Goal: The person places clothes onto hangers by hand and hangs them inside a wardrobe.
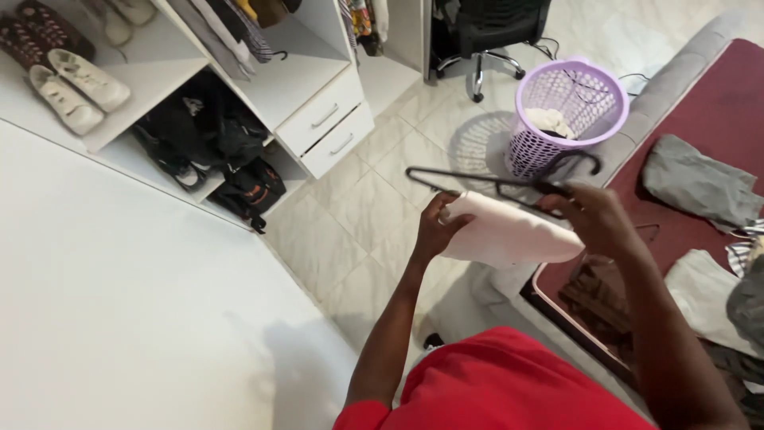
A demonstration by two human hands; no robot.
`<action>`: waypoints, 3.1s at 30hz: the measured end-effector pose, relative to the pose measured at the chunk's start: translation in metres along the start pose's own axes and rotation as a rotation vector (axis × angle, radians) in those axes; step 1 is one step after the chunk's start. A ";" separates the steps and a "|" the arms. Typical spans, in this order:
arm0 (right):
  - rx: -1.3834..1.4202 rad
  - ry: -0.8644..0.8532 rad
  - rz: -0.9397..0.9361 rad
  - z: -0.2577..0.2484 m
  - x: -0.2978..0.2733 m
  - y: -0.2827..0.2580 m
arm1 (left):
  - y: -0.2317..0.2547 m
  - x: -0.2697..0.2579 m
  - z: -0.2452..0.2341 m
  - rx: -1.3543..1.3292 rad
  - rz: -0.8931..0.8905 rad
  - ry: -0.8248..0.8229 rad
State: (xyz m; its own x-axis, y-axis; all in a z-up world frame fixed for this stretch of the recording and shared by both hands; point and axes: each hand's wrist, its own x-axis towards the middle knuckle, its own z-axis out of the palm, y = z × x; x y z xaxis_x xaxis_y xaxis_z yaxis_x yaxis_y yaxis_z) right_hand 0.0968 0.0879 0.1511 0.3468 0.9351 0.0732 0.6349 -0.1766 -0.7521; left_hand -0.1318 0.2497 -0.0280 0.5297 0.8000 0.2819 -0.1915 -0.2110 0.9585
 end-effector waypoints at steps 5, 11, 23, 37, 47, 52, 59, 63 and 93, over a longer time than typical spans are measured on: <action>-0.057 0.059 -0.101 0.036 0.033 -0.007 | -0.037 0.024 -0.041 0.639 0.397 -0.081; 0.156 -0.106 -0.086 0.074 0.089 -0.006 | -0.048 0.053 -0.064 0.404 0.260 -0.251; -0.042 -0.194 -0.097 0.047 0.246 -0.014 | -0.070 0.219 -0.074 0.205 -0.309 -0.509; 0.093 -0.131 0.028 -0.005 0.446 0.033 | -0.184 0.452 -0.102 -0.374 -0.181 0.061; 0.141 -0.136 0.332 0.003 0.559 0.025 | -0.161 0.590 -0.130 -0.498 -0.129 -0.036; 0.400 -0.324 0.169 0.004 0.627 0.095 | -0.257 0.677 -0.155 -0.544 -0.171 -0.038; -0.196 -0.375 0.342 0.016 0.715 0.113 | -0.254 0.803 -0.185 -0.748 -0.278 0.028; 0.326 -0.288 0.011 0.038 0.754 0.089 | -0.258 0.880 -0.206 -0.715 -0.226 0.033; 0.580 -0.201 -0.066 0.125 1.235 0.027 | -0.249 1.177 -0.289 0.263 0.151 0.710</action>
State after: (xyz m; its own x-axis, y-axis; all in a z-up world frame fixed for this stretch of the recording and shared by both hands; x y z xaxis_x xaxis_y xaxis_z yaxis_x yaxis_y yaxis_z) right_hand 0.4563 1.2763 0.1394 0.1466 0.9879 0.0496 0.1526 0.0269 -0.9879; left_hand 0.3009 1.4059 0.0531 -0.1607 0.9016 0.4016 0.0303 -0.4022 0.9151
